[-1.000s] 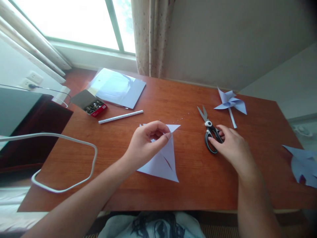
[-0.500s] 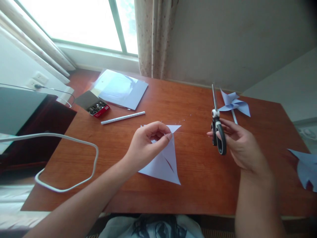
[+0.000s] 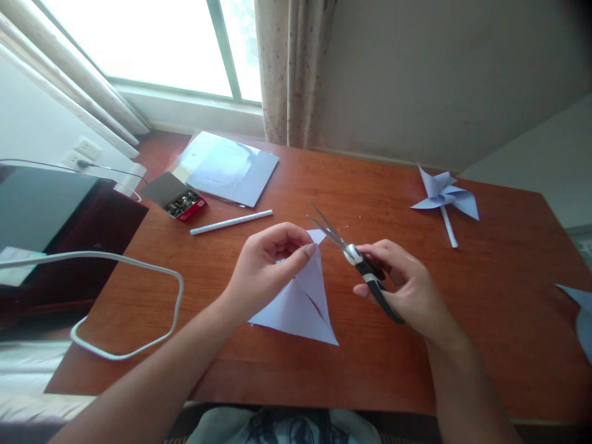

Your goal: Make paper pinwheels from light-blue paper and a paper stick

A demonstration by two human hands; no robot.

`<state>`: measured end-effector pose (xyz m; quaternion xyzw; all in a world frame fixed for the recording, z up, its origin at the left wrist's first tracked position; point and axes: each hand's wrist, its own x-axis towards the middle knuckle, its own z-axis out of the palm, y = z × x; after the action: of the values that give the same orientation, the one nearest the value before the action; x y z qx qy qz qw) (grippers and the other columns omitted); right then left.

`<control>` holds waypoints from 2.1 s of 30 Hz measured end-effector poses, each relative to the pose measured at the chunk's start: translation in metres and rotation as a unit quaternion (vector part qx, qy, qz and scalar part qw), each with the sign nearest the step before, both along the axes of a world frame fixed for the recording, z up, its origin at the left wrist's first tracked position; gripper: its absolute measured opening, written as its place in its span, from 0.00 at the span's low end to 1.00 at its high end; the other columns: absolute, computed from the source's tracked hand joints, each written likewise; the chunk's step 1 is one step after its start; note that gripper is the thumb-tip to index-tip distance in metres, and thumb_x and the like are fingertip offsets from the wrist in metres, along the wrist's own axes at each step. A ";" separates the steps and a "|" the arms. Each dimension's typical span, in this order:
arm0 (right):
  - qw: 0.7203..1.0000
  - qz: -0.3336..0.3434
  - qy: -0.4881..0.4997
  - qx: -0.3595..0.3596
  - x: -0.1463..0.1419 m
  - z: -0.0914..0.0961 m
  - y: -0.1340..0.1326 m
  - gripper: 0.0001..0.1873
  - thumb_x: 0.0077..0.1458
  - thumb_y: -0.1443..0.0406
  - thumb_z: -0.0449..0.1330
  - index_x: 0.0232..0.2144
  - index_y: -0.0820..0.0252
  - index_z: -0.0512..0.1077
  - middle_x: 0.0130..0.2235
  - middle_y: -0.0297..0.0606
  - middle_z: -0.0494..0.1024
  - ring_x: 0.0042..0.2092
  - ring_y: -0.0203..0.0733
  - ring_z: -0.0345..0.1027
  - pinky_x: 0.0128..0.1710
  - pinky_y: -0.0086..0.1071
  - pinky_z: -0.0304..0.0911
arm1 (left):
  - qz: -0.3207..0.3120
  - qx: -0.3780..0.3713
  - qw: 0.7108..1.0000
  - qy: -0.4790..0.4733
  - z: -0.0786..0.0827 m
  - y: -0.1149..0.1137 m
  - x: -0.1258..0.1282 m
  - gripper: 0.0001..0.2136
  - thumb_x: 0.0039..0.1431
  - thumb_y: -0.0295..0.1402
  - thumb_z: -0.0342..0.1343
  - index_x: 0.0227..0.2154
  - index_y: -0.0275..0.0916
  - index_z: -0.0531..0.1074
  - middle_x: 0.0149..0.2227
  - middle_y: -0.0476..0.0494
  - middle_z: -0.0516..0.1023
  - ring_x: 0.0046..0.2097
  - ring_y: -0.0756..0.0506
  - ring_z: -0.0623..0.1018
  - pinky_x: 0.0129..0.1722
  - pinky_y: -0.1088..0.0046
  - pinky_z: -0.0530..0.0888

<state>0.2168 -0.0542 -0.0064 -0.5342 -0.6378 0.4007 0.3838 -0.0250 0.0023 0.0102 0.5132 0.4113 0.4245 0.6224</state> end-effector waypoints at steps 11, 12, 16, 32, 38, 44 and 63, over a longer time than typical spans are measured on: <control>0.975 -0.022 -0.141 0.169 -0.006 0.002 -0.001 0.29 0.52 0.66 0.73 0.56 0.50 0.73 0.43 0.38 0.73 0.43 0.44 0.71 0.41 0.37 0.71 | -0.016 0.075 0.997 -0.020 -0.002 -0.002 0.001 0.05 0.54 0.23 0.65 0.34 0.37 0.80 0.31 0.47 0.81 0.32 0.51 0.78 0.33 0.78 0.74; 0.973 -0.020 -0.146 0.177 -0.006 0.001 -0.001 0.29 0.52 0.66 0.73 0.56 0.50 0.73 0.44 0.39 0.73 0.43 0.44 0.71 0.41 0.37 0.71 | -0.020 0.091 0.996 -0.012 -0.002 -0.002 0.001 0.06 0.55 0.22 0.64 0.34 0.37 0.80 0.31 0.47 0.81 0.32 0.51 0.78 0.33 0.78 0.75; 0.963 -0.017 -0.173 0.207 -0.007 0.001 -0.003 0.30 0.52 0.66 0.72 0.57 0.54 0.71 0.45 0.42 0.71 0.45 0.45 0.71 0.42 0.37 0.71 | -0.032 0.139 0.990 0.025 -0.001 -0.002 0.001 0.07 0.56 0.20 0.61 0.34 0.37 0.79 0.33 0.47 0.83 0.34 0.50 0.79 0.35 0.78 0.75; 0.948 -0.029 -0.212 0.238 -0.008 0.001 -0.003 0.31 0.52 0.65 0.72 0.57 0.54 0.70 0.45 0.43 0.70 0.47 0.48 0.71 0.44 0.39 0.72 | -0.031 0.190 0.978 0.083 -0.001 0.000 -0.002 0.08 0.55 0.20 0.61 0.35 0.39 0.79 0.34 0.47 0.82 0.36 0.49 0.80 0.35 0.76 0.75; 0.945 -0.029 -0.214 0.244 -0.008 0.000 -0.003 0.32 0.51 0.65 0.73 0.58 0.55 0.70 0.46 0.44 0.71 0.47 0.49 0.71 0.44 0.39 0.72 | -0.030 0.201 0.975 0.089 -0.001 -0.001 -0.002 0.08 0.55 0.20 0.61 0.35 0.39 0.78 0.35 0.47 0.83 0.35 0.49 0.80 0.35 0.75 0.75; 0.945 -0.027 -0.213 0.248 -0.008 0.000 -0.004 0.33 0.52 0.64 0.72 0.59 0.54 0.69 0.46 0.44 0.70 0.48 0.49 0.71 0.46 0.41 0.72 | -0.034 0.204 0.973 0.104 0.001 -0.002 0.000 0.06 0.56 0.22 0.61 0.34 0.38 0.78 0.34 0.45 0.83 0.35 0.47 0.81 0.36 0.73 0.76; 0.937 -0.023 -0.238 0.256 -0.007 0.000 -0.004 0.34 0.54 0.64 0.71 0.61 0.53 0.67 0.47 0.45 0.70 0.49 0.51 0.70 0.47 0.44 0.72 | -0.037 0.230 0.966 0.117 0.002 -0.001 0.000 0.08 0.55 0.21 0.61 0.35 0.39 0.79 0.38 0.44 0.85 0.37 0.47 0.82 0.39 0.72 0.76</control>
<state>0.2103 -0.0584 -0.0060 -0.5124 -0.7788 0.0766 0.3537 -0.0249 0.0010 0.0118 0.7033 0.3533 0.4210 0.4509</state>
